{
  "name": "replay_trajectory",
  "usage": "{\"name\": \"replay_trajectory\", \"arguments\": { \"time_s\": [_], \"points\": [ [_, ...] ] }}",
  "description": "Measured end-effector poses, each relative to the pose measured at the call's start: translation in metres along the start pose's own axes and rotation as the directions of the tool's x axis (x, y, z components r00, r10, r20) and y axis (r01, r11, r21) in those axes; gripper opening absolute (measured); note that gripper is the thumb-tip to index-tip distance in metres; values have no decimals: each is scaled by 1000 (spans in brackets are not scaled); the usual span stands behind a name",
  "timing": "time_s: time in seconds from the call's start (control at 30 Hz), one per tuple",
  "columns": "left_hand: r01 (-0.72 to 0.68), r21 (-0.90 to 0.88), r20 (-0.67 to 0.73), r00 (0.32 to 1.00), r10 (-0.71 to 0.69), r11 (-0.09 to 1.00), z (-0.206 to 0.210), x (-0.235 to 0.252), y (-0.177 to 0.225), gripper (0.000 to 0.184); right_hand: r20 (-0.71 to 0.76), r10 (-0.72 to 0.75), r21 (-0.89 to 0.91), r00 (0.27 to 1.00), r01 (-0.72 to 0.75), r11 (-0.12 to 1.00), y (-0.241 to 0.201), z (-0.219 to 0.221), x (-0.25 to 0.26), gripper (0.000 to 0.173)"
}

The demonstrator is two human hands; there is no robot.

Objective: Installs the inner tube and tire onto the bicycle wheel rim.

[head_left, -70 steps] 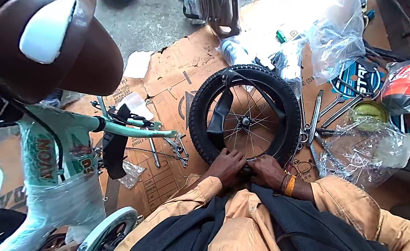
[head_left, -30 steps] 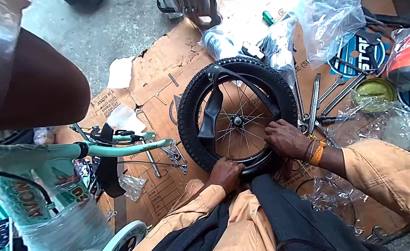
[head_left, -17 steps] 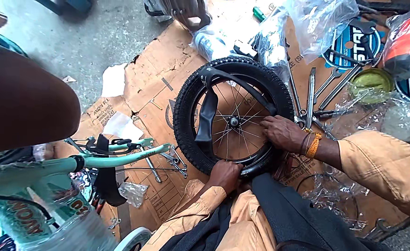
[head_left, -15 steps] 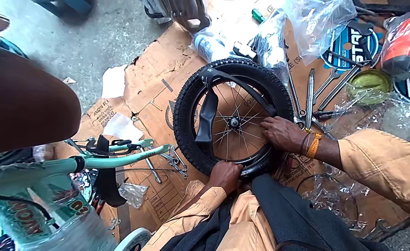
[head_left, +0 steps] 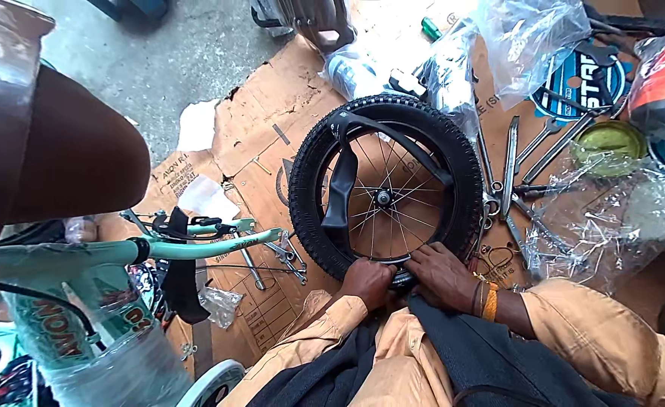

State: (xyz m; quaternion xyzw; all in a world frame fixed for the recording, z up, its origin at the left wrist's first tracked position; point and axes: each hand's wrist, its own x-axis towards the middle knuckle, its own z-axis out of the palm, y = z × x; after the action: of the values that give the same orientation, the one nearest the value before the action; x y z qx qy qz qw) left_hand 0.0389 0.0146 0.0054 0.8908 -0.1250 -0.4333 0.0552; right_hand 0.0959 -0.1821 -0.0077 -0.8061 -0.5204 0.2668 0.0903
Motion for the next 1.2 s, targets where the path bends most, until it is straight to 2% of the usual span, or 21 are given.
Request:
{"name": "replay_trajectory", "arguments": {
  "time_s": [0.1,0.17,0.33,0.43,0.6,0.7,0.83,0.97,1.07,1.2],
  "points": [
    [15,22,44,999,-16,1000,-15,-4,6,37,116,93,-4,989,-94,996,-4,-7,8,40],
    [19,24,47,999,-20,1000,-23,-7,7,37,137,121,28,983,-126,992,-3,-8,10,39],
    [12,-9,26,1000,-12,1000,-31,-13,7,38,13,92,71,996,-93,993,-1,-5,6,30],
    [26,-24,35,999,-25,999,-28,-13,9,39,20,88,68,996,-89,994,-1,-6,4,31],
    [94,-41,117,989,-88,995,-23,-8,12,38,224,173,61,959,-191,980,-12,-16,15,25],
    [136,-37,159,979,-128,990,-23,-5,13,35,272,207,56,940,-230,972,-17,-18,19,23],
    [145,-23,128,982,-141,989,-21,-4,17,33,243,200,59,949,-220,974,-13,-13,18,24],
    [142,-9,114,984,-140,990,-18,-4,18,36,112,154,45,982,-160,986,-10,0,11,29],
    [125,-6,103,987,-124,992,-21,-6,18,34,45,116,12,992,-116,993,-7,3,6,26],
    [117,-20,102,988,-115,993,-19,-7,16,35,108,119,2,987,-120,993,-9,-2,8,25]
  ]
}}
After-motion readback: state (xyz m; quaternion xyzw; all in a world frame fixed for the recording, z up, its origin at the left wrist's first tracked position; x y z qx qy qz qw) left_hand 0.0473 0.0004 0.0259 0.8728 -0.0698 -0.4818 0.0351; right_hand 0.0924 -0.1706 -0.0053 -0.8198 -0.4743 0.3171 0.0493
